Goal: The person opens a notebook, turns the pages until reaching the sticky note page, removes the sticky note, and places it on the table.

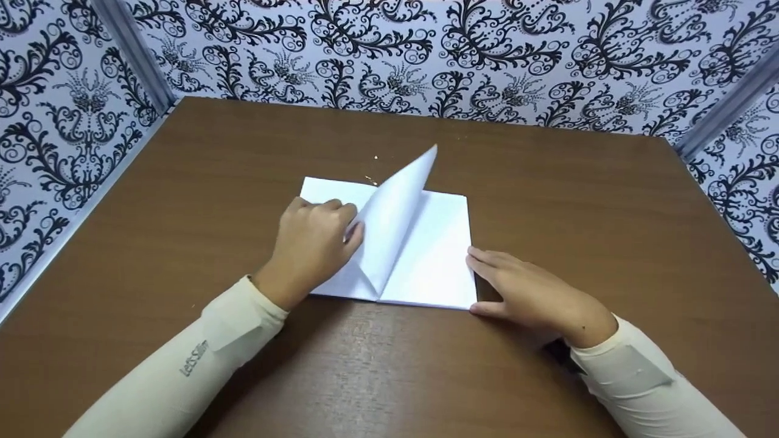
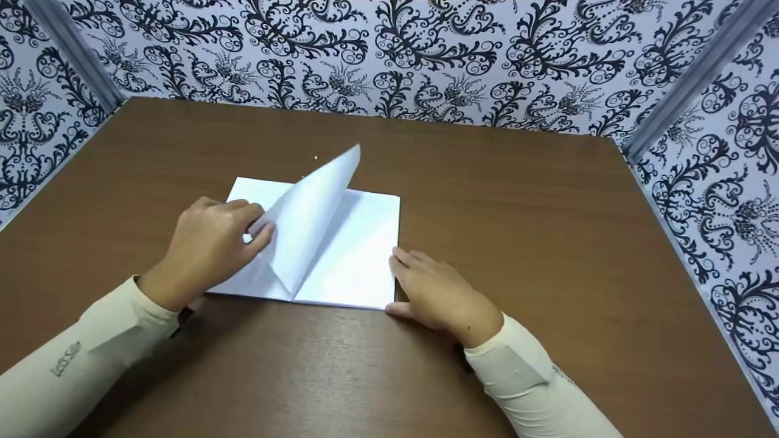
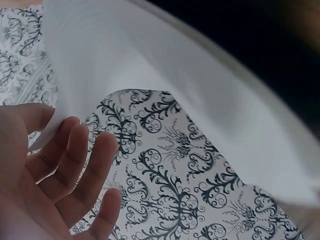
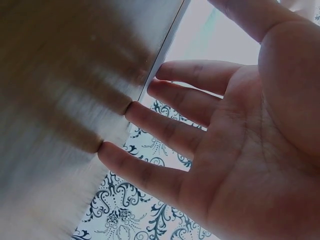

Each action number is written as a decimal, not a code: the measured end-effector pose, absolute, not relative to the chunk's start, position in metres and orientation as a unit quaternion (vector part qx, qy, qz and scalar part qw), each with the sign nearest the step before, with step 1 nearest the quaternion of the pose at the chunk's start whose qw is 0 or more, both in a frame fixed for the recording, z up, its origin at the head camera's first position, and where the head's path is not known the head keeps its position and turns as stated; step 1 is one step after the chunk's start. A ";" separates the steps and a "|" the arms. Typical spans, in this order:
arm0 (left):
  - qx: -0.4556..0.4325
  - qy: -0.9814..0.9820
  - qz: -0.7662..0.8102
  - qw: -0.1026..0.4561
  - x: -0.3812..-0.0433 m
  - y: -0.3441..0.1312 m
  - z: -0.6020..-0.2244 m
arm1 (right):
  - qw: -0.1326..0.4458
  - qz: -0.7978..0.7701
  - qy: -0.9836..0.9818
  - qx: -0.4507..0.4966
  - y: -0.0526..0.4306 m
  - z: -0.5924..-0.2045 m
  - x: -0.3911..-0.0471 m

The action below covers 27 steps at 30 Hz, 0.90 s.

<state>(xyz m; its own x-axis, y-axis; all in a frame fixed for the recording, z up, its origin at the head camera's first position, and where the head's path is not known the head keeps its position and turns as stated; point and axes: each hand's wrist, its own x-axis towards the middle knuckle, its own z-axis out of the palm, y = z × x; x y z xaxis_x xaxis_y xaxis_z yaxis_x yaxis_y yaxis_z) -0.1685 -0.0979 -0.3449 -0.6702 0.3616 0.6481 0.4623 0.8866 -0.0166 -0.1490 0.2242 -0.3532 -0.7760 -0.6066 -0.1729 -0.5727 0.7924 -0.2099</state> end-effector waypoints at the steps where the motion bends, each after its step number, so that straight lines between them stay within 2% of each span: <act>1: -0.225 -0.912 -0.070 0.336 -0.168 -0.101 -0.346 | 0.118 -0.073 0.940 -0.313 0.224 -0.353 -0.149; 27: -0.174 -0.935 -0.058 0.305 -0.161 -0.142 -0.351 | 0.109 -0.067 0.937 -0.324 0.224 -0.354 -0.150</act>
<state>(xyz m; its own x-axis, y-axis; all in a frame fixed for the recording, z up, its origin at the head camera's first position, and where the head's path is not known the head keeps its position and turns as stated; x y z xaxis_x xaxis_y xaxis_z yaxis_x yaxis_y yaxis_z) -0.1608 -0.1418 -0.3505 -0.7536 0.2894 0.5902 0.3600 0.9330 0.0021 -0.1496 0.2241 -0.3541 -0.7660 -0.6225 -0.1604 -0.5931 0.7806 -0.1970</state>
